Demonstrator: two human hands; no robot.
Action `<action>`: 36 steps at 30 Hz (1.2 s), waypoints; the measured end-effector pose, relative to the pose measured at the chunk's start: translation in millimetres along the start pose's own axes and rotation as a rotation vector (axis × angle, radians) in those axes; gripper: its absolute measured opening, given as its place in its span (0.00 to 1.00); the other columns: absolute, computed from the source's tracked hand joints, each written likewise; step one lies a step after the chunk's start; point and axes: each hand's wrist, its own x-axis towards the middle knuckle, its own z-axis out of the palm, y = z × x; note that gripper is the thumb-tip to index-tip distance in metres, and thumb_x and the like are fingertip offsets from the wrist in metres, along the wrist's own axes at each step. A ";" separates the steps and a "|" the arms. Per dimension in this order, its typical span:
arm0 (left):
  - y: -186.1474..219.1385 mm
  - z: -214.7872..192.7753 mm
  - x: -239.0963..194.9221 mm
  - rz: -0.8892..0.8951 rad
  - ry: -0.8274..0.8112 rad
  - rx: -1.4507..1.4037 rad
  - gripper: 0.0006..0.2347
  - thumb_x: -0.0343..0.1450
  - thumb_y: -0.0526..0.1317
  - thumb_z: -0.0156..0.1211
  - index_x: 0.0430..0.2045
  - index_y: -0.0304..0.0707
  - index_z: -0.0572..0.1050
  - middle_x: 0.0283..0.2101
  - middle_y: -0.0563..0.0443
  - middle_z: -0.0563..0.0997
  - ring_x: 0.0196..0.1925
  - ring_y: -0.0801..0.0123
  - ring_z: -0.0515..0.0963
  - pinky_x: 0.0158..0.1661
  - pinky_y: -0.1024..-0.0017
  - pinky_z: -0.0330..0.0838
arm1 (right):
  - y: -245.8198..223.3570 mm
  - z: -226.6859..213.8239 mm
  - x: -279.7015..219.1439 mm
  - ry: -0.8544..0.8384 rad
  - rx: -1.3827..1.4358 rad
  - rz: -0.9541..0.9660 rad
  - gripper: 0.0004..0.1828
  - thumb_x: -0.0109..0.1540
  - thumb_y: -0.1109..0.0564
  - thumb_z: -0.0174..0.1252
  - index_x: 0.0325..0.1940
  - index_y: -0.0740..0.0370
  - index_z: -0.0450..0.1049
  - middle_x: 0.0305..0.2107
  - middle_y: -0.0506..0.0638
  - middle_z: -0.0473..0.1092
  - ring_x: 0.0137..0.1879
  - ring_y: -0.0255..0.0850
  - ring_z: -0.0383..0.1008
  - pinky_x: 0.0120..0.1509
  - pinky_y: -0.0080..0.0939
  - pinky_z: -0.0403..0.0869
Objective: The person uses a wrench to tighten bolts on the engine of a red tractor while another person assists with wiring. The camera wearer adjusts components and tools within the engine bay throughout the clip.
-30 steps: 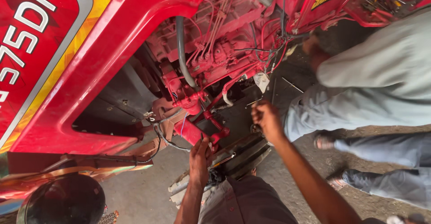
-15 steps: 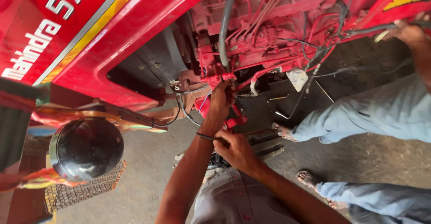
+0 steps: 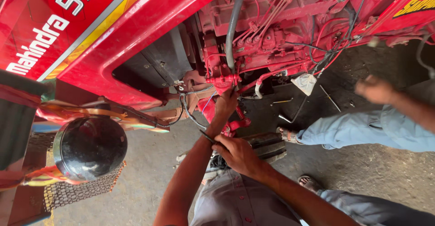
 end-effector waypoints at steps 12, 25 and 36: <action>-42.0 21.6 15.2 0.606 -0.091 0.623 0.10 0.66 0.41 0.54 0.38 0.47 0.77 0.31 0.43 0.82 0.30 0.44 0.83 0.30 0.48 0.77 | 21.9 1.5 -5.8 0.254 0.009 -0.023 0.11 0.73 0.51 0.54 0.48 0.61 0.71 0.31 0.59 0.71 0.36 0.55 0.75 0.39 0.51 0.73; -15.4 22.7 9.0 0.306 -0.355 0.120 0.14 0.73 0.49 0.57 0.39 0.37 0.80 0.23 0.46 0.79 0.25 0.59 0.77 0.26 0.58 0.70 | 111.8 8.6 -1.9 0.445 0.350 0.304 0.12 0.73 0.50 0.49 0.43 0.61 0.70 0.26 0.47 0.69 0.30 0.38 0.71 0.33 0.39 0.73; 159.6 -59.7 -168.5 0.759 -0.362 -0.093 0.12 0.77 0.39 0.55 0.54 0.39 0.71 0.35 0.40 0.81 0.36 0.54 0.83 0.35 0.60 0.75 | 205.7 -45.6 29.0 0.495 -0.386 0.329 0.15 0.65 0.46 0.55 0.39 0.60 0.73 0.22 0.57 0.70 0.27 0.53 0.74 0.32 0.55 0.70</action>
